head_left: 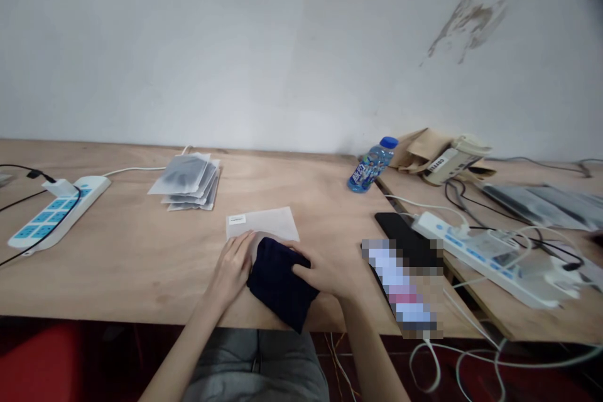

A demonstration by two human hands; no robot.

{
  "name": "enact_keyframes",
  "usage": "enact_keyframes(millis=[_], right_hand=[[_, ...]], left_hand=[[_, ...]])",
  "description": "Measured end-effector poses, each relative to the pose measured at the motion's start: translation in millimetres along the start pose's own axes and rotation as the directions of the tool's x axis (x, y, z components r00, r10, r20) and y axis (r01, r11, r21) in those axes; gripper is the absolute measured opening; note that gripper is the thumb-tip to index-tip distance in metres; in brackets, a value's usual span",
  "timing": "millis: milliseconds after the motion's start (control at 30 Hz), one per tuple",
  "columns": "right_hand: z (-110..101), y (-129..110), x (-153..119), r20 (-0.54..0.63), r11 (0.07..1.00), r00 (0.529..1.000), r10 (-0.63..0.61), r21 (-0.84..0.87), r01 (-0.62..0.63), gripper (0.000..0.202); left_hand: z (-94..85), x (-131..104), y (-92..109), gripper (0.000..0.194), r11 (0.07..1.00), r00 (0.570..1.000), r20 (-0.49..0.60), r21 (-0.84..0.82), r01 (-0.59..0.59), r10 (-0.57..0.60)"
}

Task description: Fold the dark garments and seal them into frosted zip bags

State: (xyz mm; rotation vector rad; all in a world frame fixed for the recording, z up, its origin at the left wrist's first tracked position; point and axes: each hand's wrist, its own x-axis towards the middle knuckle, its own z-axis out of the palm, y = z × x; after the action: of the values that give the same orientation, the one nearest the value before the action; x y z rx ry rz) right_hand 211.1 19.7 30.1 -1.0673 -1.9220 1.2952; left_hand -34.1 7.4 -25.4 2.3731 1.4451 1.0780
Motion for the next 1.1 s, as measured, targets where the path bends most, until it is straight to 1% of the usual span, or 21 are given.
enact_keyframes(millis=[100, 200, 267, 367, 433, 600, 733, 867, 933, 1000, 1100], right_hand=[[8.9, 13.5, 9.8, -0.074, 0.998, 0.996, 0.056, 0.01, -0.056, 0.06], [15.1, 20.0, 11.7, -0.135, 0.988, 0.982, 0.132, 0.092, -0.121, 0.063], [16.7, 20.8, 10.3, -0.16, 0.978, 0.973, 0.165, 0.155, -0.141, 0.062], [16.4, 21.2, 8.0, -0.139, 0.955, 0.973, 0.182, 0.26, -0.142, 0.06], [16.3, 23.5, 7.3, -0.127, 0.941, 0.973, 0.194, 0.305, -0.148, 0.061], [19.7, 30.8, 8.0, -0.136, 0.899, 0.962, 0.237, 0.407, -0.163, 0.061], [21.9, 24.2, 8.3, -0.129, 0.869, 0.957, 0.261, 0.464, -0.174, 0.057], [24.6, 14.5, 7.7, -0.125, 0.798, 0.945, 0.303, 0.576, -0.179, 0.049], [28.5, 14.9, 8.0, -0.151, 0.772, 0.931, 0.333, 0.611, -0.177, 0.046], [33.7, 19.6, 9.1, -0.196, 0.768, 0.918, 0.346, 0.621, -0.157, 0.046], [40.4, 29.1, 11.8, -0.289, 0.822, 0.891, 0.351, 0.55, -0.146, 0.051]], left_hand=[[-1.7, -4.0, 2.8, 0.064, 1.0, 1.0, 0.003, -0.016, 0.0, 0.0], [-1.4, -9.0, 5.3, 0.066, 0.999, 1.0, 0.007, -0.041, -0.006, 0.006], [-0.7, -12.8, 6.7, 0.067, 0.999, 1.0, 0.004, -0.052, -0.001, 0.001], [-0.6, -18.3, 8.6, 0.065, 0.999, 1.0, 0.006, -0.04, 0.004, -0.004], [-1.7, -21.3, 9.9, 0.063, 1.0, 1.0, 0.029, -0.022, 0.003, -0.002], [-3.5, -25.3, 9.6, 0.058, 1.0, 0.997, 0.072, -0.021, 0.007, -0.006], [-2.3, -26.1, 5.5, 0.056, 0.998, 0.995, 0.086, -0.036, 0.049, -0.046], [-1.8, -25.1, 4.2, 0.062, 0.998, 0.995, 0.096, -0.06, 0.037, -0.031], [-1.7, -24.0, 4.9, 0.066, 0.997, 0.996, 0.086, -0.073, 0.025, -0.019], [-1.6, -22.7, 5.7, 0.067, 0.996, 0.996, 0.083, -0.087, 0.029, -0.021], [-1.4, -21.7, 6.1, 0.072, 0.995, 0.994, 0.101, -0.093, 0.045, -0.036]])
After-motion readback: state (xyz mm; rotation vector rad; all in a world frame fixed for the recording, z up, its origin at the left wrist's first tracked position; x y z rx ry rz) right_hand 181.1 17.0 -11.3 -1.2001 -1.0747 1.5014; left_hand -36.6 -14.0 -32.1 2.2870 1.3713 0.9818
